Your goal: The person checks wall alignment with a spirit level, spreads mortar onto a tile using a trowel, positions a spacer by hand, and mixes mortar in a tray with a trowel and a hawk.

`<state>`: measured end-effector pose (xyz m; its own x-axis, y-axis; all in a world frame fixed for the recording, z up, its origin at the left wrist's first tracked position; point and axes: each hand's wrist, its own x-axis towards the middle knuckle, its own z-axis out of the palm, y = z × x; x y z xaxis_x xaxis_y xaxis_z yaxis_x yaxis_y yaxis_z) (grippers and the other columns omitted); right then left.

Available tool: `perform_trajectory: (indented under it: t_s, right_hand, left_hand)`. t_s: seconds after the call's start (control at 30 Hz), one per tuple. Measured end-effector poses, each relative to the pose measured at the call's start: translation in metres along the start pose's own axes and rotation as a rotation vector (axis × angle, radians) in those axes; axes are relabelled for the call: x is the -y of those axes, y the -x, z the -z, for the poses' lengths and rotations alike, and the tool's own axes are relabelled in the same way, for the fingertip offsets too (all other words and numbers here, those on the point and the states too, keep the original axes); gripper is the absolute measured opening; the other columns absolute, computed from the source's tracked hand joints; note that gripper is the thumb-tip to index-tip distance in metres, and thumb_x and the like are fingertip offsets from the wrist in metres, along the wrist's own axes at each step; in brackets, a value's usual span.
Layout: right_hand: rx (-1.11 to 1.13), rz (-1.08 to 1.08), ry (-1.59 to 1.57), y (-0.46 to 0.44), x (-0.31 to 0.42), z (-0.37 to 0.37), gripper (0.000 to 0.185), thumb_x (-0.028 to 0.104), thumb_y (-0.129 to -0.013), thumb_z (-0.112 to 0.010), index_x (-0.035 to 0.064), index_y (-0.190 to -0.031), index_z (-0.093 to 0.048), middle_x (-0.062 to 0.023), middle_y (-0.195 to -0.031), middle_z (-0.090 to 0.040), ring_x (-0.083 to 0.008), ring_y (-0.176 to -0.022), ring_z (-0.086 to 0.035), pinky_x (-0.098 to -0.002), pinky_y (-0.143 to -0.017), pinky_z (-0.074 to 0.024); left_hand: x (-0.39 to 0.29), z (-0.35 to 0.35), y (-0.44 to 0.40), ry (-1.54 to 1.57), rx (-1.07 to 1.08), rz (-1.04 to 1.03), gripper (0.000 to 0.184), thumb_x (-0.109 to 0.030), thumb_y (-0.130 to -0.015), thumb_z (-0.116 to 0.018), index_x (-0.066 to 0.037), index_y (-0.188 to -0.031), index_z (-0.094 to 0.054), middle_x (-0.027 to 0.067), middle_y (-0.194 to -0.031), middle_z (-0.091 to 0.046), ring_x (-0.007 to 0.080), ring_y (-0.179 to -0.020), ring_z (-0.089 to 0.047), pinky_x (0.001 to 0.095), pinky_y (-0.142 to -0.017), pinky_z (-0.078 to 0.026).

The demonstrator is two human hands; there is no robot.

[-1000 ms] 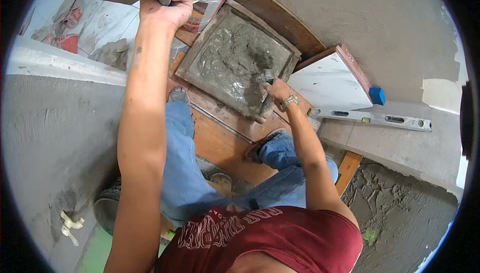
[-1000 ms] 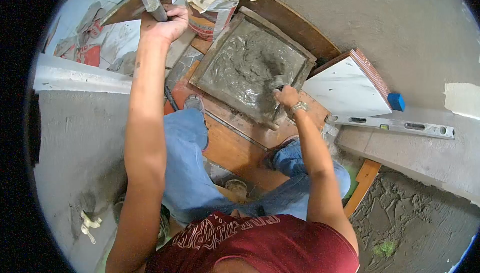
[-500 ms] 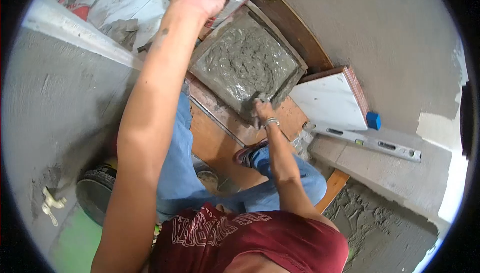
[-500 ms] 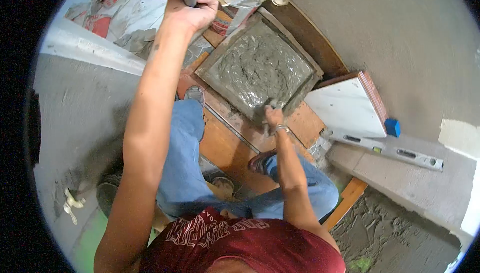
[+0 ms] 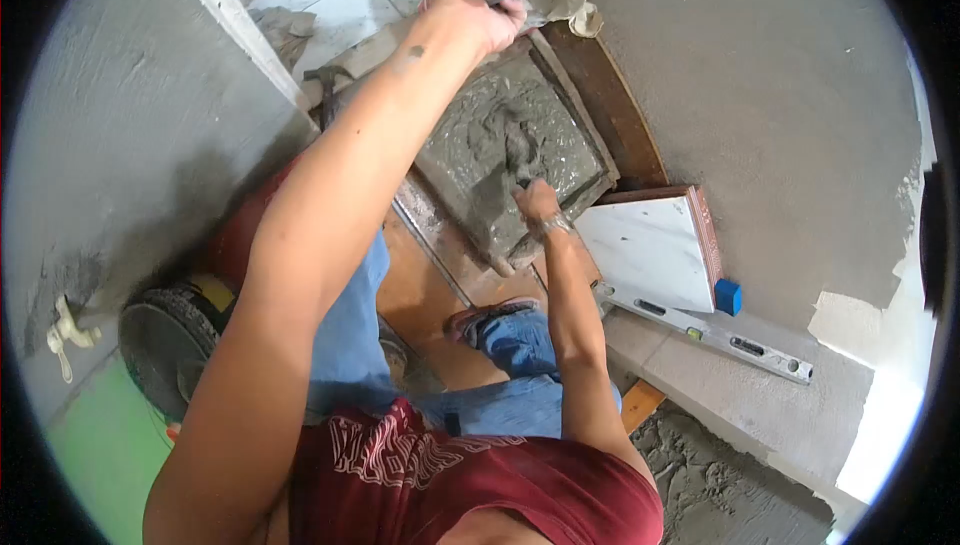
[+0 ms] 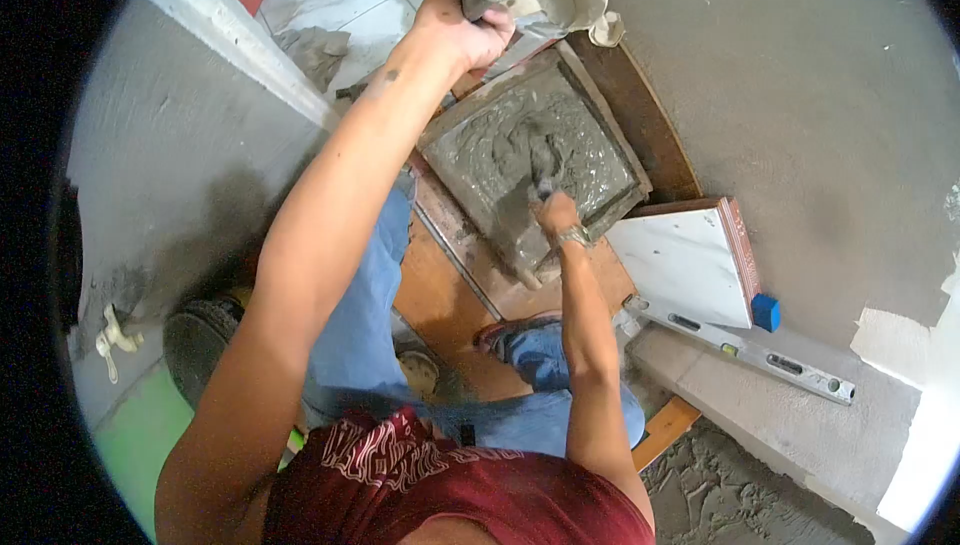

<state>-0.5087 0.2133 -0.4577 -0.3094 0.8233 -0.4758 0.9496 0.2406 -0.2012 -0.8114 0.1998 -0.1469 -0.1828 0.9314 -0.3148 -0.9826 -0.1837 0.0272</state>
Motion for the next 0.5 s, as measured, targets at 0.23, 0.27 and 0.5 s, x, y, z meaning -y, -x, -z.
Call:
perform_trajectory:
  t_s: [0.23,0.27,0.5]
  right_hand:
    - [0.383,-0.247,-0.988,-0.012,0.013,0.017,0.047,0.04,-0.089,-0.057,-0.0025,-0.07,-0.061,-0.0097,-0.059,-0.06,-0.0224,-0.046,-0.057,-0.0371,-0.043,-0.0445]
    - [0.413,-0.181,-0.856,-0.016,0.001,0.012,0.055,0.046,-0.09,-0.056,-0.0051,-0.071,-0.063,-0.018,-0.065,-0.064,-0.0304,-0.056,-0.064,-0.041,-0.053,-0.05]
    - [-0.042,-0.101,-0.05,0.017,-0.02,-0.01,0.066,0.055,-0.089,-0.053,-0.0087,-0.084,-0.068,-0.0329,-0.085,-0.064,-0.0456,-0.09,-0.065,-0.048,-0.081,-0.0502]
  left_hand:
    - [-0.007,0.037,-0.042,-0.046,0.148,0.072,0.035,-0.04,-0.098,-0.043,-0.009,-0.109,-0.056,0.0062,-0.096,-0.065,0.018,-0.08,-0.066,0.0226,-0.039,-0.046]
    - [-0.003,0.039,-0.052,0.03,0.223,0.093,0.038,-0.039,-0.099,-0.041,-0.007,-0.116,-0.053,0.008,-0.102,-0.064,0.0203,-0.088,-0.066,0.0257,-0.05,-0.055]
    - [0.003,0.012,-0.022,0.002,0.068,0.013,0.044,-0.04,-0.1,-0.039,-0.005,-0.125,-0.047,0.012,-0.113,-0.061,0.0232,-0.1,-0.064,0.0313,-0.072,-0.06]
